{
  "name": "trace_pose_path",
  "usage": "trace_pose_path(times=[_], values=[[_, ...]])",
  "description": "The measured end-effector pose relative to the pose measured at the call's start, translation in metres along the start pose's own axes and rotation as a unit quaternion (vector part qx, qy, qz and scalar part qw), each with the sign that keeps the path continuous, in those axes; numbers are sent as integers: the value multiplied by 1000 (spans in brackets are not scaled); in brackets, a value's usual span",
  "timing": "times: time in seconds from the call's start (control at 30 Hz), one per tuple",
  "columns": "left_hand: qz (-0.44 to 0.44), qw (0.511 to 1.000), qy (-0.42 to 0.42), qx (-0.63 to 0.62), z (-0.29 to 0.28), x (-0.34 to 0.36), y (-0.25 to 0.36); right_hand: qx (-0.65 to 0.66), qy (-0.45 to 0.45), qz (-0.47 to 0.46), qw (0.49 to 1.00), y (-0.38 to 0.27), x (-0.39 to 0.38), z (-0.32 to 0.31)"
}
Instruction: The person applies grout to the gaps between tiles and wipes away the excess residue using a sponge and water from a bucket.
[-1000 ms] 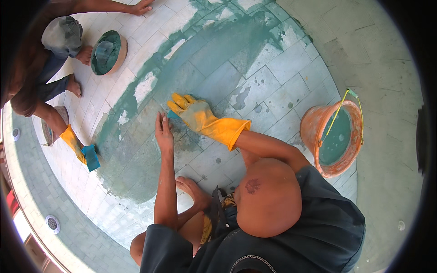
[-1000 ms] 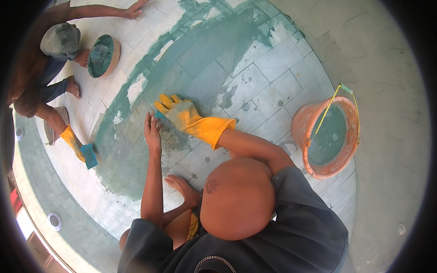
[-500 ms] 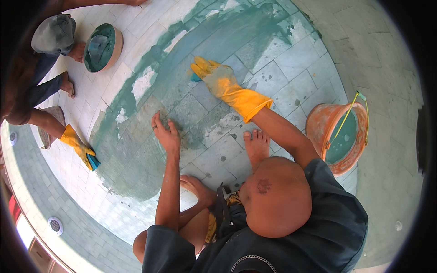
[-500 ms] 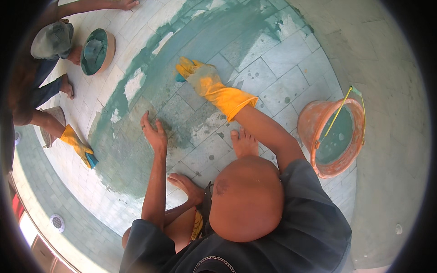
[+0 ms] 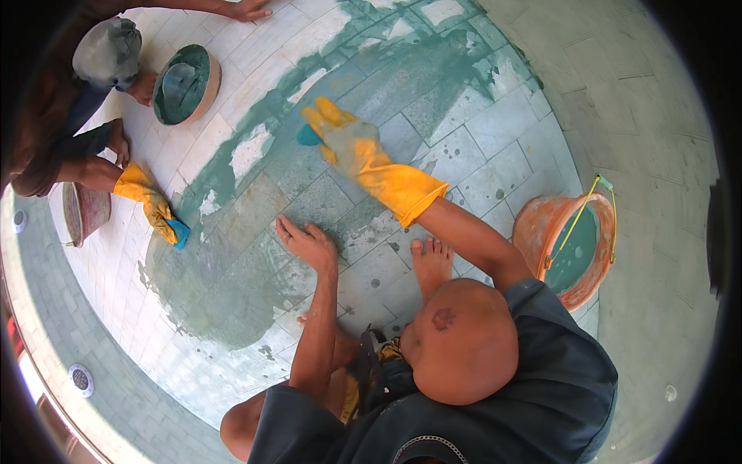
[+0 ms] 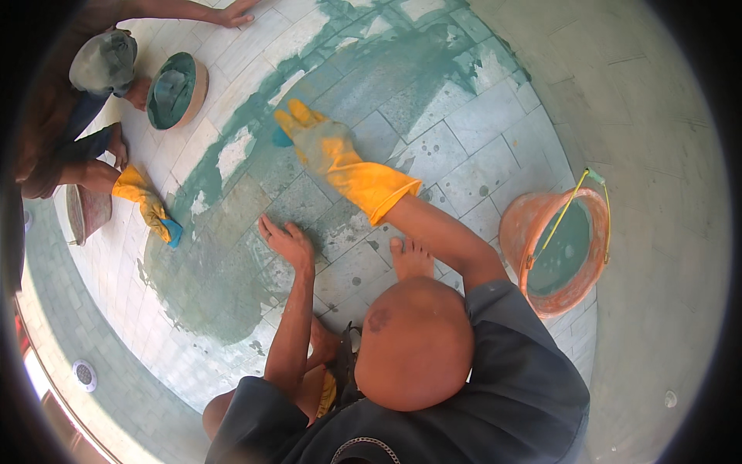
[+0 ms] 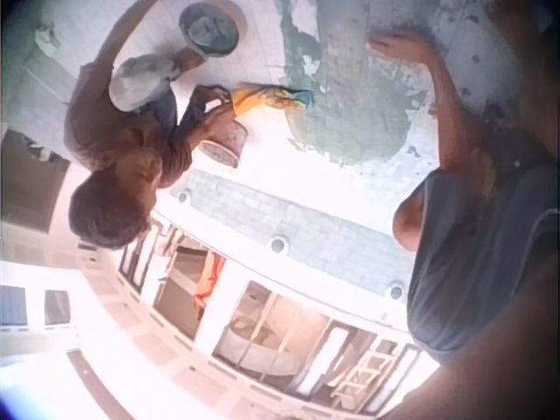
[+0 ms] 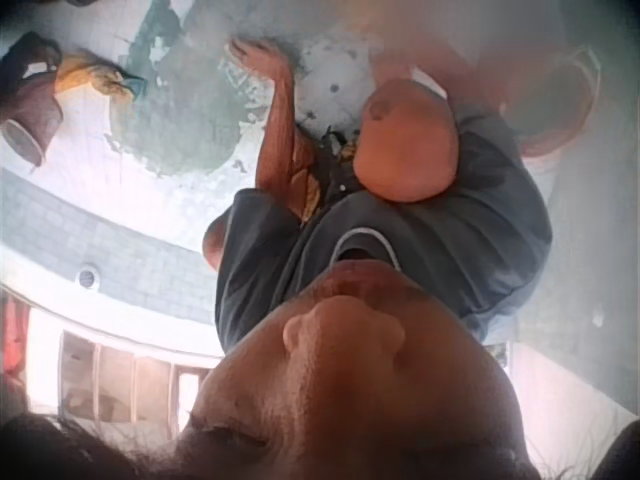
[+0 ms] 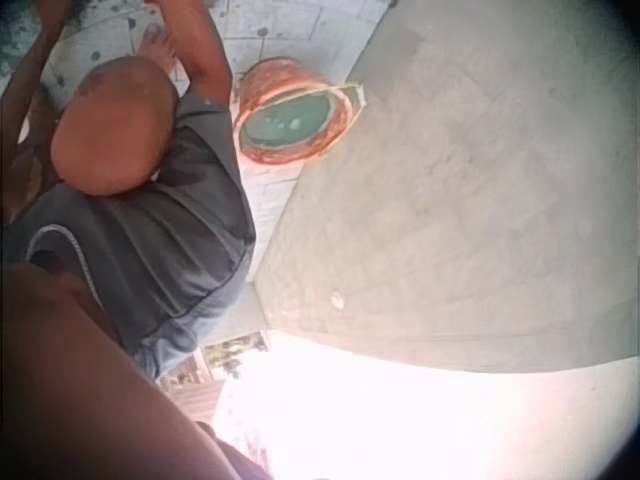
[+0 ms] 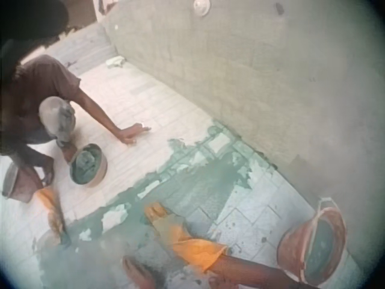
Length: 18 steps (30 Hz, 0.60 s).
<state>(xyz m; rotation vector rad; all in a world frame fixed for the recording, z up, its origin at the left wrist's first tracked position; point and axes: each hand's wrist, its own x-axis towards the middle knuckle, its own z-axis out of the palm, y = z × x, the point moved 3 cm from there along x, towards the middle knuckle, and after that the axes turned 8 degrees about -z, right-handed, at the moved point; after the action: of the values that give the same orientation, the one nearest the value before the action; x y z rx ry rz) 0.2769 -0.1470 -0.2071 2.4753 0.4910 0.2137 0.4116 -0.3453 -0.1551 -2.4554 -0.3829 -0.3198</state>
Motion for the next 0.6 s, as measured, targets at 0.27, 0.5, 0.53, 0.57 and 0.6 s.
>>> trace_pose_path(times=[0.27,0.5,0.53,0.57,0.6], values=[[-127,991,31,7,-1,-40,-16,-52,-192,-157,967,-69,-11,103],[-46,997,-11,62,-9,-27,-4,-111,-39,-68,991,40,52,68],[-40,997,-17,63,-5,-26,0,-125,21,-64,990,74,59,50],[-35,997,-16,68,-4,-24,1,-147,62,-55,986,97,68,32],[-30,997,-15,73,-3,-21,3,-170,102,-45,979,121,73,10]])
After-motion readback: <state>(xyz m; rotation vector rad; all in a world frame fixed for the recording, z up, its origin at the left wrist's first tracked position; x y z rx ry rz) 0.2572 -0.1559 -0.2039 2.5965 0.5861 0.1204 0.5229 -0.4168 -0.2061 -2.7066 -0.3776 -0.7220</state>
